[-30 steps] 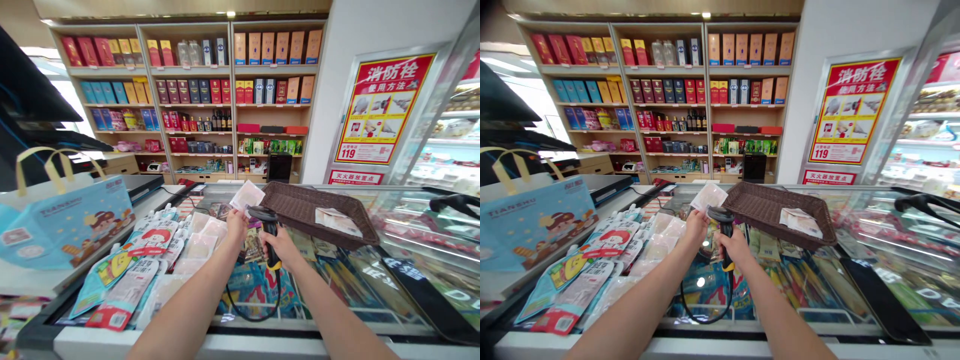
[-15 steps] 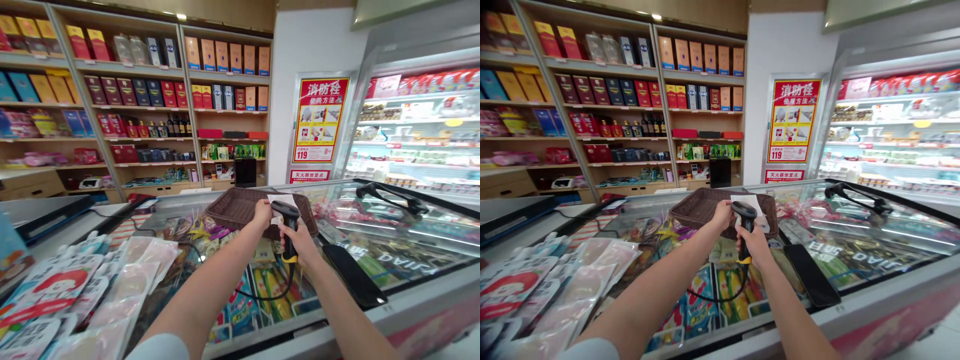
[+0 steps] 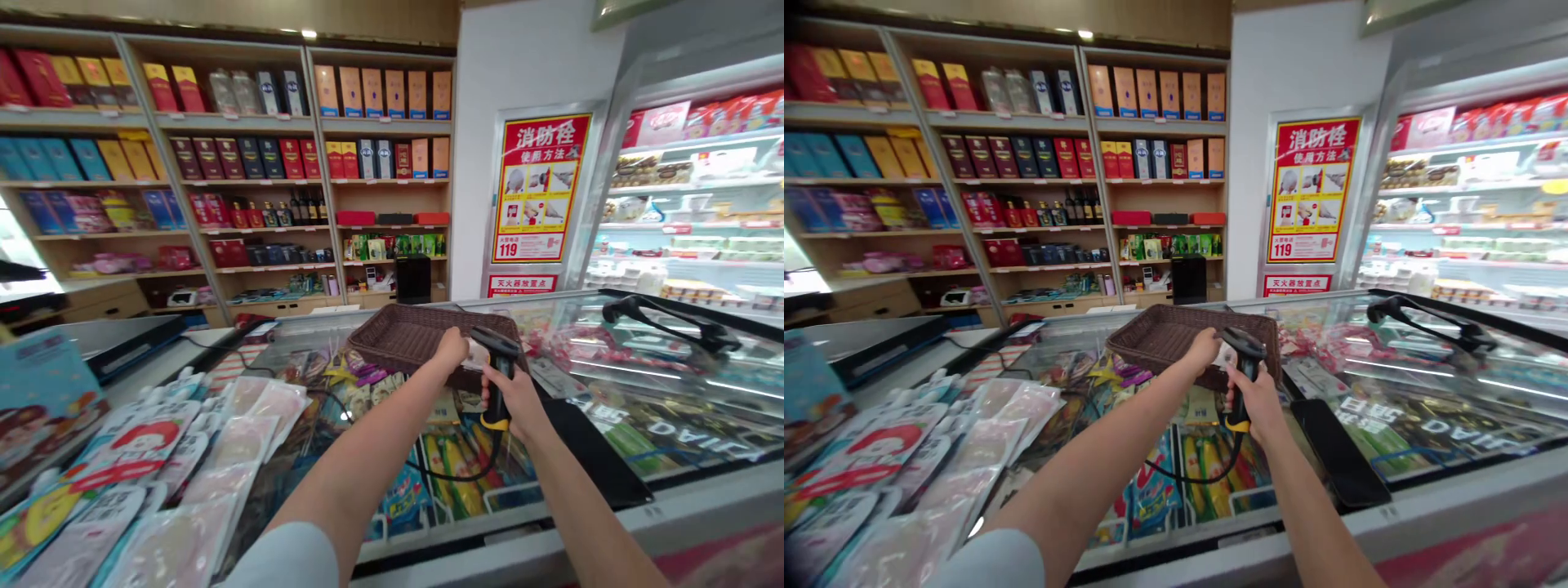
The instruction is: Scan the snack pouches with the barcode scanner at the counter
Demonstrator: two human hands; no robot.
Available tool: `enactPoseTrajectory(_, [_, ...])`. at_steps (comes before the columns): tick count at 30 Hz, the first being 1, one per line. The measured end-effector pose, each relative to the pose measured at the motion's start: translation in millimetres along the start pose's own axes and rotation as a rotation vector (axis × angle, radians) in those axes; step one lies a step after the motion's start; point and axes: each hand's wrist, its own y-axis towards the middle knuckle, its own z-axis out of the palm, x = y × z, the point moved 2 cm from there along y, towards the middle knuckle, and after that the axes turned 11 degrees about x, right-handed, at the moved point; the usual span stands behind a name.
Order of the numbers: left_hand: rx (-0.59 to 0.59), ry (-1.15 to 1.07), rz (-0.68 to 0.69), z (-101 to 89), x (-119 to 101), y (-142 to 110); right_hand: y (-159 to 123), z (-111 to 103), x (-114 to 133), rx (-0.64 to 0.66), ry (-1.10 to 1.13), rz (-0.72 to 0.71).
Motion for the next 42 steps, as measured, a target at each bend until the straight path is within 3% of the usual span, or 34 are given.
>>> enactPoseTrajectory(3, [-0.015, 0.198, -0.004, -30.9, -3, -21, -2, 15, -3, 0.034, 0.013, 0.009])
enactPoseTrajectory(5, [-0.007, 0.284, -0.028, -63.6, -1, -40, -3, 30, -7, 0.092, 0.026, 0.032])
enactPoseTrajectory(9, [-0.07, 0.492, -0.101, -157.4, 9, -93, -6, 69, -15, 0.192, 0.049, 0.065])
enactPoseTrajectory(13, [-0.185, 0.819, -0.303, -253.6, 22, -162, -11, 114, -23, 0.274, 0.048, 0.1])
enactPoseTrajectory(15, [-0.245, 0.934, -0.386, -288.6, 29, -195, -13, 135, -28, 0.329, 0.045, 0.116])
enactPoseTrajectory(17, [-0.236, 0.994, -0.415, -311.0, 36, -221, -14, 153, -34, 0.387, 0.041, 0.131])
enactPoseTrajectory(20, [-0.079, 1.101, -0.396, -324.2, 46, -240, -15, 175, -43, 0.441, 0.031, 0.148])
enactPoseTrajectory(24, [0.127, 1.299, -0.429, -326.0, 55, -239, -18, 195, -50, 0.457, 0.025, 0.144])
enactPoseTrajectory(29, [0.222, 1.416, -0.426, -323.7, 50, -228, -21, 206, -54, 0.451, -0.031, 0.176])
enactPoseTrajectory(35, [0.303, 1.478, -0.481, -323.7, 39, -215, -17, 205, -61, 0.441, -0.045, 0.2])
enactPoseTrajectory(39, [0.233, 1.338, -0.431, -337.0, 27, -201, -13, 198, -73, 0.442, -0.016, 0.162])
enactPoseTrajectory(42, [-0.084, 0.97, -0.303, -346.8, 18, -187, -12, 195, -78, 0.451, -0.018, 0.158])
